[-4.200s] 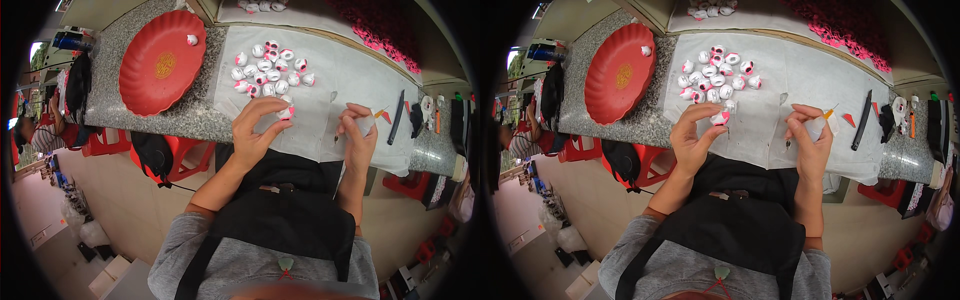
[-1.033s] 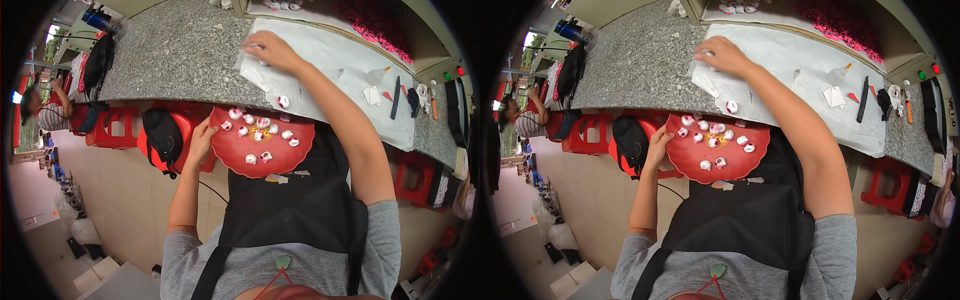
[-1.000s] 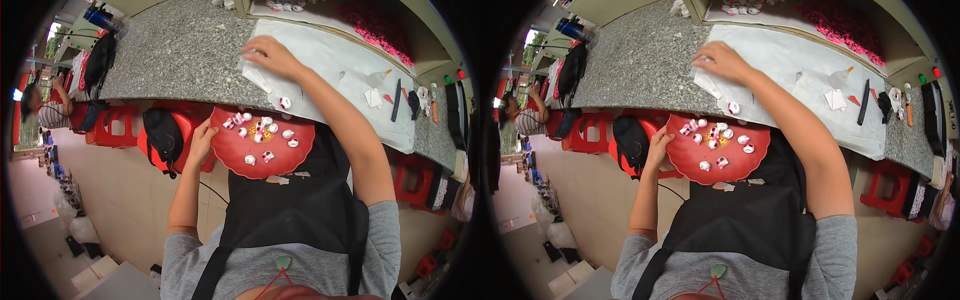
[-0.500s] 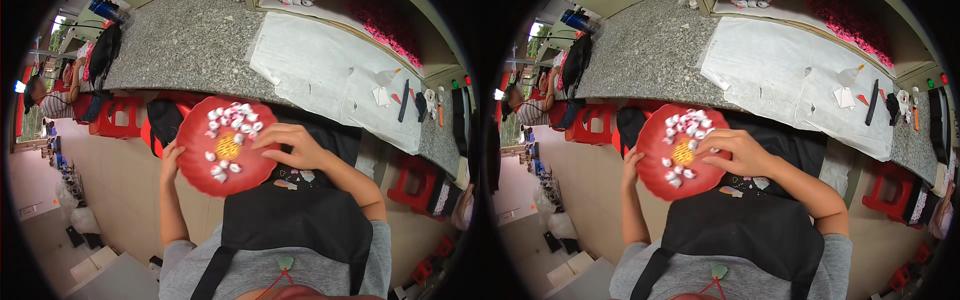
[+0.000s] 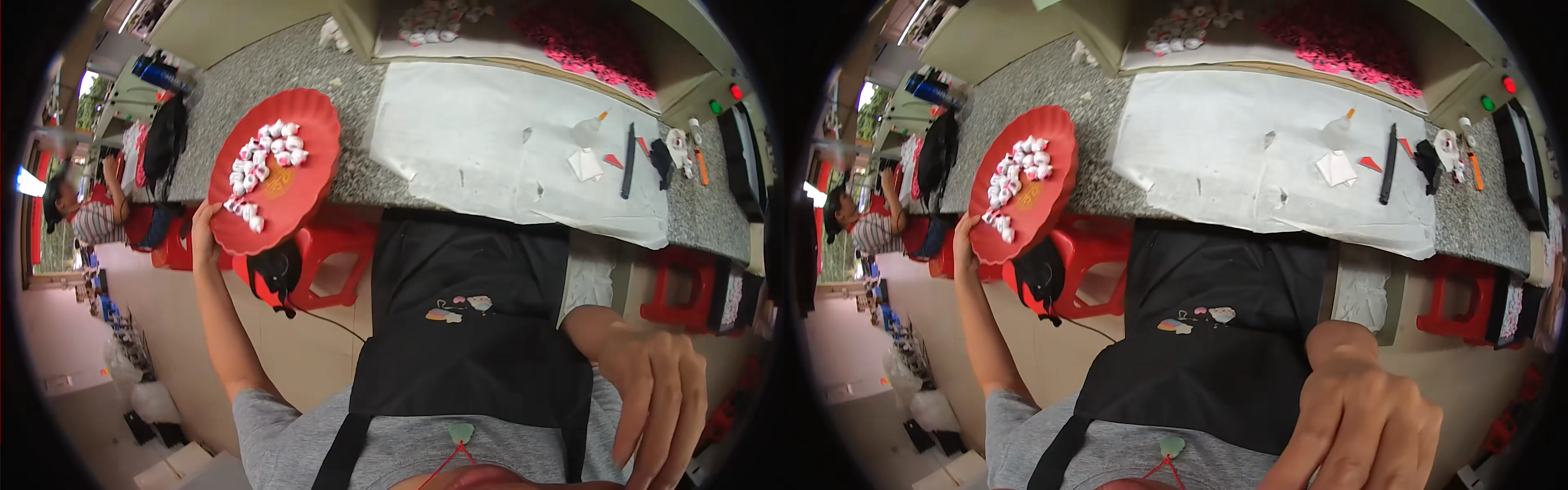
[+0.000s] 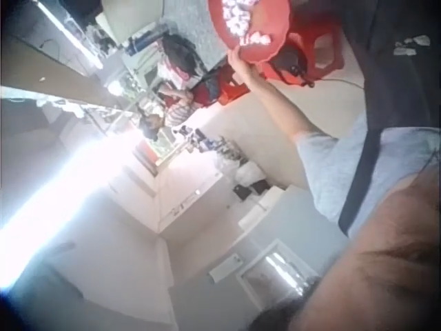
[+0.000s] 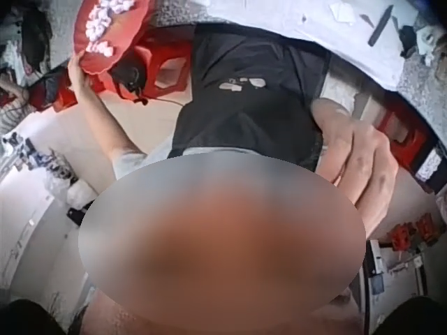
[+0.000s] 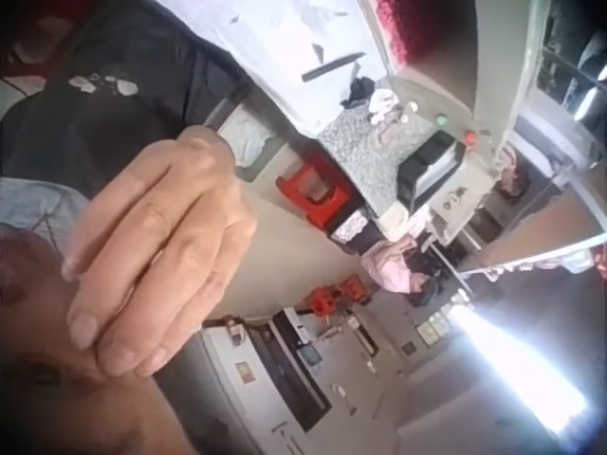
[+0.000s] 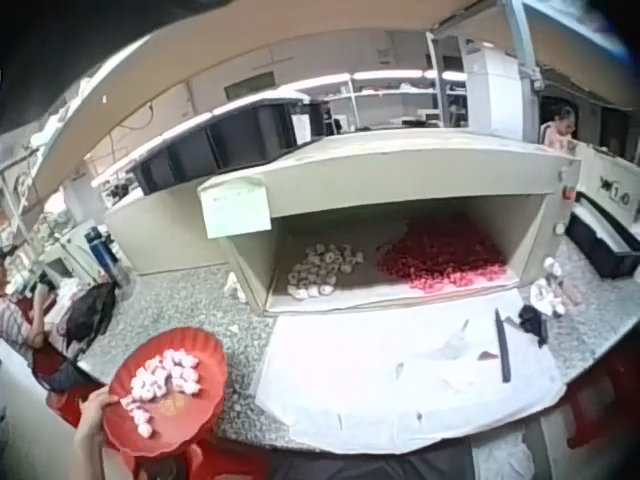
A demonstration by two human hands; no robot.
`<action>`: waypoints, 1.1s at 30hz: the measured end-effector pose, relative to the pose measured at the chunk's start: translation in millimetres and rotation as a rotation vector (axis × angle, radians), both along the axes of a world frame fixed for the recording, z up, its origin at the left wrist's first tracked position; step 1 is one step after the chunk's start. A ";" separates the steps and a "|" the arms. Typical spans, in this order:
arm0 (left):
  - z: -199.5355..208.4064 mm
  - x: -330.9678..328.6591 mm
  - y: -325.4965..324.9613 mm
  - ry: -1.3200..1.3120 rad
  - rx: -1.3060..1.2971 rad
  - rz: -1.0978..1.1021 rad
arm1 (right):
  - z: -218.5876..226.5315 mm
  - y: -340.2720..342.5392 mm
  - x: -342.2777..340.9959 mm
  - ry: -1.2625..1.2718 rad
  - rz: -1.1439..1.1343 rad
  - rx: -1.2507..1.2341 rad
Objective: Assembling small plastic toy components by applying glue from a precision bottle and joining the parts.
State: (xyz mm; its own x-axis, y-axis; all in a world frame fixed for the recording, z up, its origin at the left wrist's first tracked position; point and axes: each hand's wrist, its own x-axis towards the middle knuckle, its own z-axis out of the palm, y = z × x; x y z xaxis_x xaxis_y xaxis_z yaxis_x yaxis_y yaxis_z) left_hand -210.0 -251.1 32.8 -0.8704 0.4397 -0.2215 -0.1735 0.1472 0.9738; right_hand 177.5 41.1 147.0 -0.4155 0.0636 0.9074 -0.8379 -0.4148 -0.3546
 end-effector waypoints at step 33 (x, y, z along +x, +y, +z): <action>-48.2 -12.6 464.9 1.349 -0.335 -0.142 | -174.5 273.7 -311.9 -0.560 -1.913 0.688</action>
